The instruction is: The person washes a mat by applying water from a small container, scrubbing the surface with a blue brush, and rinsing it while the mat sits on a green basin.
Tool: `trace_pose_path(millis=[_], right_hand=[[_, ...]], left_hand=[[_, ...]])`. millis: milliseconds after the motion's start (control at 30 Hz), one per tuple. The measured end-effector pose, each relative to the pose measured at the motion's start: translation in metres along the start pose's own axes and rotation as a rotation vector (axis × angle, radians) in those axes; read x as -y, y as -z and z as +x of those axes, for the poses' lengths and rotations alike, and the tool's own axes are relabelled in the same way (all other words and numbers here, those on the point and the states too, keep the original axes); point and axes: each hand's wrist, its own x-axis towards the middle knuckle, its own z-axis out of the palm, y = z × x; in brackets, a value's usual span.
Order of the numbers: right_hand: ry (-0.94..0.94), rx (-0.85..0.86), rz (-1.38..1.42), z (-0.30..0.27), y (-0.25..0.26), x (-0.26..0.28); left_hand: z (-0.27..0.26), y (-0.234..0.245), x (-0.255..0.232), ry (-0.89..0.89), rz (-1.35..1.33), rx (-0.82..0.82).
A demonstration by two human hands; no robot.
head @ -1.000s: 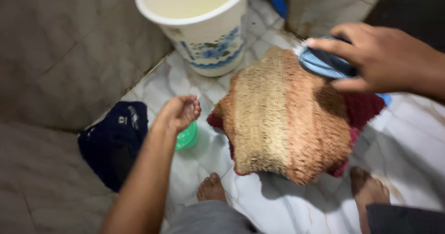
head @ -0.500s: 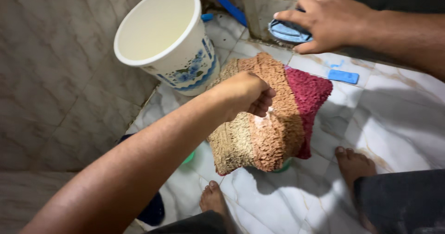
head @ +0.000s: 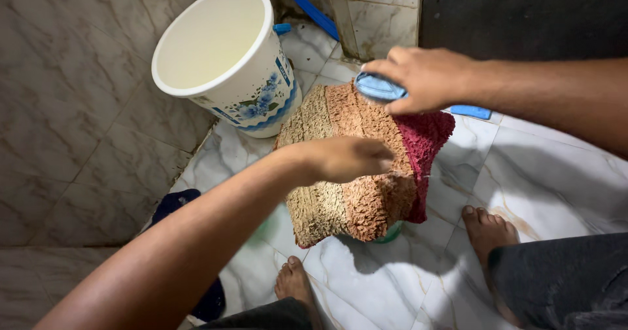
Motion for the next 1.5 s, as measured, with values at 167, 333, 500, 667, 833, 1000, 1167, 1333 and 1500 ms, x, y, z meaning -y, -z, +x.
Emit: trace_pose_path(millis=[167,333,500,667,833,1000,1167,1333,1500], right_hand=[[0.22,0.01,0.089,0.018,-0.035,0.016],[0.398,0.041,0.054,0.038,-0.057,0.042],[0.403,0.134,-0.017,0.036,-0.058,0.064],[0.542,0.12,0.076,-0.021,-0.062,0.076],[0.778,0.119,0.115,-0.064,-0.069,0.071],[0.934,0.276,0.092,-0.076,-0.075,0.055],[0.746,0.365,0.173,-0.054,-0.063,0.031],[0.254,0.016,0.159,-0.01,-0.055,0.018],[0.301,-0.089,0.105,0.012,-0.06,0.04]], left_hand=[[-0.066,0.021,0.123,0.366,0.335,-0.135],[-0.134,-0.024,0.268,0.612,0.533,-0.256],[-0.139,-0.105,0.35,0.837,0.482,-0.329],[-0.125,-0.141,0.384,0.872,0.504,-0.339],[-0.12,-0.136,0.404,0.851,0.542,-0.438],[-0.115,-0.102,0.432,0.881,0.541,-0.488],[-0.113,-0.062,0.417,0.911,0.51,-0.569],[-0.108,0.008,0.299,0.631,0.635,-0.611],[-0.095,0.065,0.154,0.299,0.65,-0.395]])
